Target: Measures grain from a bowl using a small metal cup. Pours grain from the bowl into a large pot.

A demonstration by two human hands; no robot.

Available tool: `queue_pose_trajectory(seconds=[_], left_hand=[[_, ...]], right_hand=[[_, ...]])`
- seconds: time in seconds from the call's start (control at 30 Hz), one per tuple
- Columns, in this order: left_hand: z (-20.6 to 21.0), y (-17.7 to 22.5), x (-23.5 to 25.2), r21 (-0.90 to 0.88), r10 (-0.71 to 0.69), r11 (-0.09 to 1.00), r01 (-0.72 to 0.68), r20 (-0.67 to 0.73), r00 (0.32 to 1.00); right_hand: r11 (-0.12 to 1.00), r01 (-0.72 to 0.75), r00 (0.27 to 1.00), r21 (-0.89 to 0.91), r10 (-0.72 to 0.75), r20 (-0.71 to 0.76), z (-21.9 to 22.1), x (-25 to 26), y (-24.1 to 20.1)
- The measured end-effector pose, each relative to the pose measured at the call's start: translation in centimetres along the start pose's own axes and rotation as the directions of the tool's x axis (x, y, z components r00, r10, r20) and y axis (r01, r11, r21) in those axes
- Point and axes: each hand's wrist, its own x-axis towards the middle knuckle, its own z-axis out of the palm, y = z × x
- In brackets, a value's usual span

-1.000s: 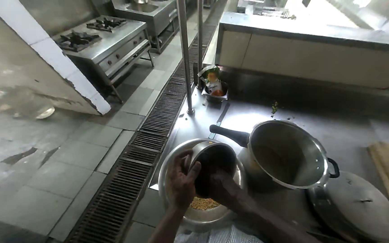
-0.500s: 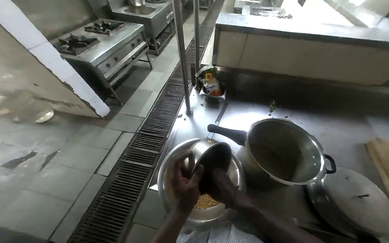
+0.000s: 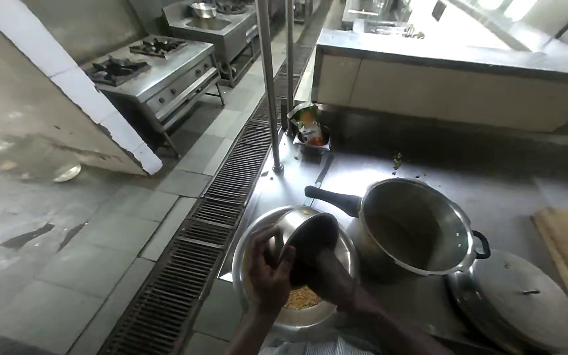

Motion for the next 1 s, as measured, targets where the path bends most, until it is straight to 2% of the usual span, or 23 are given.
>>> queue_pose_trajectory(seconds=[0.07, 0.1, 0.13, 0.17, 0.2, 0.27, 0.33, 0.47, 0.57, 0.77, 0.83, 1.0], left_hand=[[-0.2, -0.1, -0.3, 0.090, 0.043, 0.995, -0.043, 0.002, 0.999], [-0.2, -0.2, -0.5, 0.150, 0.090, 0.985, -0.091, 0.012, 0.996], [-0.2, -0.1, -0.8, 0.213, 0.147, 0.965, -0.150, 0.029, 0.989], [-0.1, 0.0, -1.0, 0.275, 0.203, 0.938, -0.211, 0.057, 0.978], [0.1, -0.1, -1.4, 0.320, 0.244, 0.911, -0.259, 0.087, 0.966], [0.5, -0.7, -2.5, 0.333, 0.255, 0.893, -0.303, 0.182, 0.950], [0.5, -1.6, -3.6, 0.328, 0.204, 0.898, -0.295, 0.284, 0.937], [0.3, -1.6, -3.6, 0.383, 0.105, 0.871, -0.306, 0.463, 0.880], [0.4, -1.4, -2.4, 0.353, 0.070, 0.889, -0.292, 0.526, 0.848], [1.1, -0.9, -0.2, 0.227, 0.099, 0.944, -0.238, 0.494, 0.864], [1.1, -0.9, 0.3, 0.172, 0.070, 0.971, -0.167, 0.461, 0.884], [1.0, -1.1, 0.7, -0.018, -0.059, 0.997, 0.072, 0.384, 0.921]], right_hand=[[0.949, -0.071, 0.978, 0.306, 0.127, -0.166, -1.4, -0.3, -0.8], [0.846, -0.092, 0.966, 0.526, 0.204, -0.160, -2.1, -0.4, -1.0], [0.664, -0.097, 0.963, 0.741, 0.250, -0.098, -2.5, -0.4, -1.0], [0.481, -0.115, 0.961, 0.869, 0.275, -0.025, -2.8, -0.4, -1.0], [0.361, -0.146, 0.949, 0.921, 0.313, 0.027, -2.8, -0.4, -1.1], [0.284, -0.192, 0.911, 0.939, 0.407, 0.063, -2.2, -0.2, -1.3], [0.310, -0.211, 0.888, 0.927, 0.456, 0.049, -1.5, 0.0, -0.9], [0.489, -0.254, 0.883, 0.834, 0.470, -0.007, -0.7, -0.4, 0.6], [0.545, -0.261, 0.885, 0.796, 0.465, -0.028, -0.1, -1.2, 0.7], [0.583, -0.207, 0.882, 0.785, 0.459, -0.108, 0.1, -2.1, 0.5], [0.581, -0.199, 0.881, 0.789, 0.458, -0.115, 0.0, -2.4, 0.5], [0.449, -0.148, 0.851, 0.881, 0.512, -0.118, 0.4, -2.7, 0.5]])
